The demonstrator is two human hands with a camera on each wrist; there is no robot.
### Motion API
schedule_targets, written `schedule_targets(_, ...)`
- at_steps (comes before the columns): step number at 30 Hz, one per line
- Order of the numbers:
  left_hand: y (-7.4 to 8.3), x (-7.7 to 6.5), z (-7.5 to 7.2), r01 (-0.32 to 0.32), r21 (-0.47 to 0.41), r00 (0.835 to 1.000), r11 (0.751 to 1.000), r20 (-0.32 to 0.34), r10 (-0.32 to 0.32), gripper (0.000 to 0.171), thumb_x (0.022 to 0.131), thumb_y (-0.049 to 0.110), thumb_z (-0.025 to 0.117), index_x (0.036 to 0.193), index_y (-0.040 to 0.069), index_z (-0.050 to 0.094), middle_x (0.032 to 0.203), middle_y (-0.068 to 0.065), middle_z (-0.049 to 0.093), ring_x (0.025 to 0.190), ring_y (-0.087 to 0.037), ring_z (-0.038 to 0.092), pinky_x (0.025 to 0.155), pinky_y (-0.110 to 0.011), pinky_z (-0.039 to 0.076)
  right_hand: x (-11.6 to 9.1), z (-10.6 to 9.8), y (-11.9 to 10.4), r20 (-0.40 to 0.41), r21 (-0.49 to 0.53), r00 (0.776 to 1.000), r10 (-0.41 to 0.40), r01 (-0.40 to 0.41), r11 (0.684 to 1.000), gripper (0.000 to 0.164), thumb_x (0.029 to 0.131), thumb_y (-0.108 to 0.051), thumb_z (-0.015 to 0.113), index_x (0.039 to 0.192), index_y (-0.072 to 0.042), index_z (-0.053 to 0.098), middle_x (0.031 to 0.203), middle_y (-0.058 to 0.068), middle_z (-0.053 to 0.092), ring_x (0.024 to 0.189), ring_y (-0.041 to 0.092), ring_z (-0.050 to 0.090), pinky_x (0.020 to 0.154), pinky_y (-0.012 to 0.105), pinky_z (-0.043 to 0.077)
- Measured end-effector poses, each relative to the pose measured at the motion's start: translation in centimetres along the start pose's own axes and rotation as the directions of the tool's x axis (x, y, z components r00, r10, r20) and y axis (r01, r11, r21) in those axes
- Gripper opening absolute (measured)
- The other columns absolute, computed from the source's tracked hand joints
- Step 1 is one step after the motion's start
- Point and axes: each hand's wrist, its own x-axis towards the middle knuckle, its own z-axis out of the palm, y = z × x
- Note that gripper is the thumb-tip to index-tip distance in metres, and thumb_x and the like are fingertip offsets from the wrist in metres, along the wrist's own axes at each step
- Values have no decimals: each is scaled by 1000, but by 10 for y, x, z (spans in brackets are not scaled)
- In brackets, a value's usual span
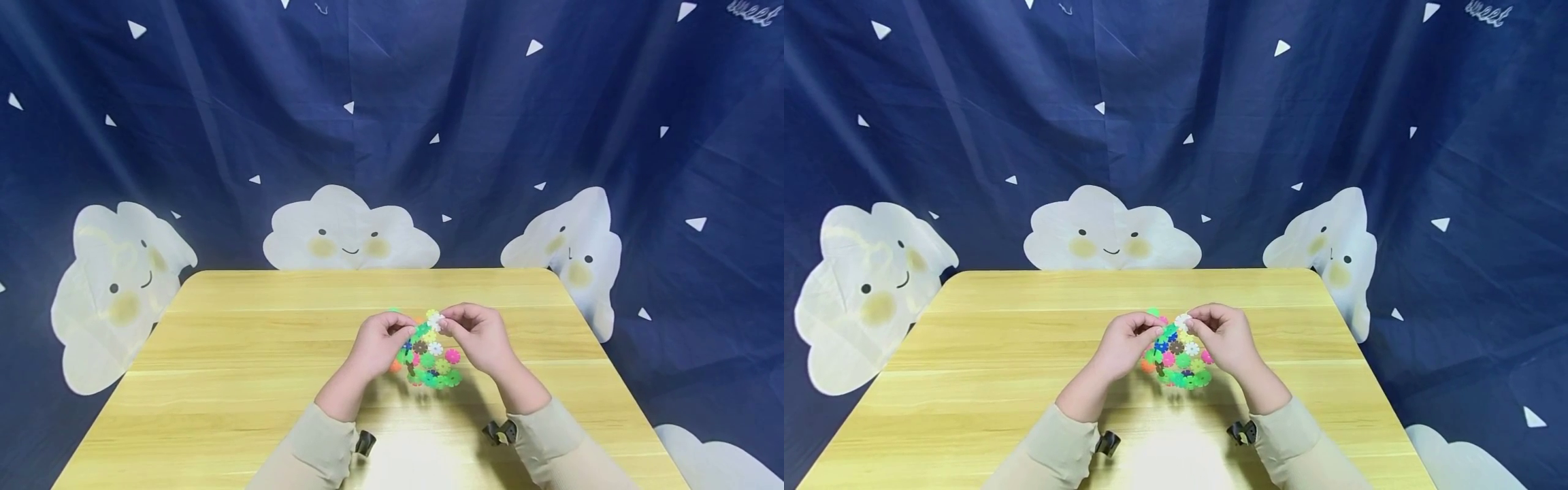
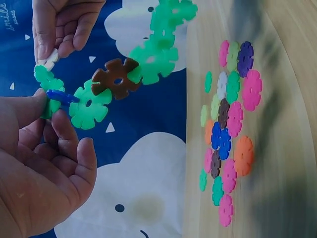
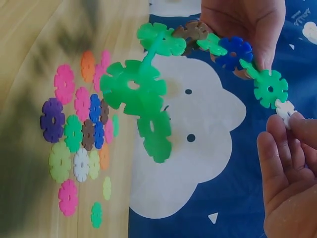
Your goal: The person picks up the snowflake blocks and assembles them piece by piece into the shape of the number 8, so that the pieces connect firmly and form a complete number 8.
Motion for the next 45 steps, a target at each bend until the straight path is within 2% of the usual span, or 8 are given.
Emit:
schedule_targets(11,-1,0,2,-16,-16,999,1000,-45,16,8,99,4,72,99,4,79,85,-2,70,77,-14,60,71,-28,55,-3,9,2,5,46,1000,11,-11,999,6,93,15,71,93,10,74,85,24,74,72,10,73,70,28,63)
schedule_targets(20,4,1,7,-72,35,997,997,38,71,10,99,11,75,106,7,80,93,0,70,83,-14,61,72,-28,55,-6,7,1,76,3,997,33,-34,999,7,93,12,73,94,6,77,85,17,76,71,9,71,66,28,63)
schedule_targets(26,3,0,5,-24,56,1000,998,0,24,8,102,13,71,102,8,77,88,1,68,80,-14,59,74,-30,55,4,-8,30,43,-51,995,87,-85,995,7,98,5,70,98,11,74,88,26,74,71,19,73,69,29,63)
schedule_targets(30,2,1,1,5,16,999,1000,-43,-4,9,102,11,70,102,4,75,85,-1,66,79,-16,57,74,-31,54,8,-21,68,-27,-263,960,278,-275,925,17,100,-2,71,112,10,73,92,20,74,77,21,67,70,26,56)
schedule_targets(35,4,1,-2,19,-9,998,1000,-62,-20,8,102,10,68,102,3,73,83,-2,62,77,-16,55,71,-30,52,2,-25,101,123,-484,888,442,-335,808,40,104,-9,67,140,7,61,105,12,71,98,27,66,91,46,58)
schedule_targets(38,4,1,-3,11,-17,998,1000,-67,-12,8,102,8,68,101,1,73,84,-4,62,77,-16,55,72,-30,52,-1,-24,108,233,-533,876,421,-247,809,41,106,-7,62,142,12,57,108,16,69,98,32,65,100,55,53)
schedule_targets(41,4,2,-3,4,-30,997,1000,-76,-7,9,102,8,68,101,0,72,85,-5,64,77,-15,55,72,-29,52,-1,-23,110,277,-541,886,372,-176,822,34,106,-2,59,134,17,61,108,21,71,96,37,67,101,57,52)
schedule_targets(45,2,3,-3,3,-51,996,999,-85,-7,9,101,7,68,101,-1,72,86,-7,66,76,-15,56,72,-29,52,0,-23,110,206,-565,875,437,-259,784,21,104,-5,66,117,11,69,103,16,71,99,35,67,97,54,55)
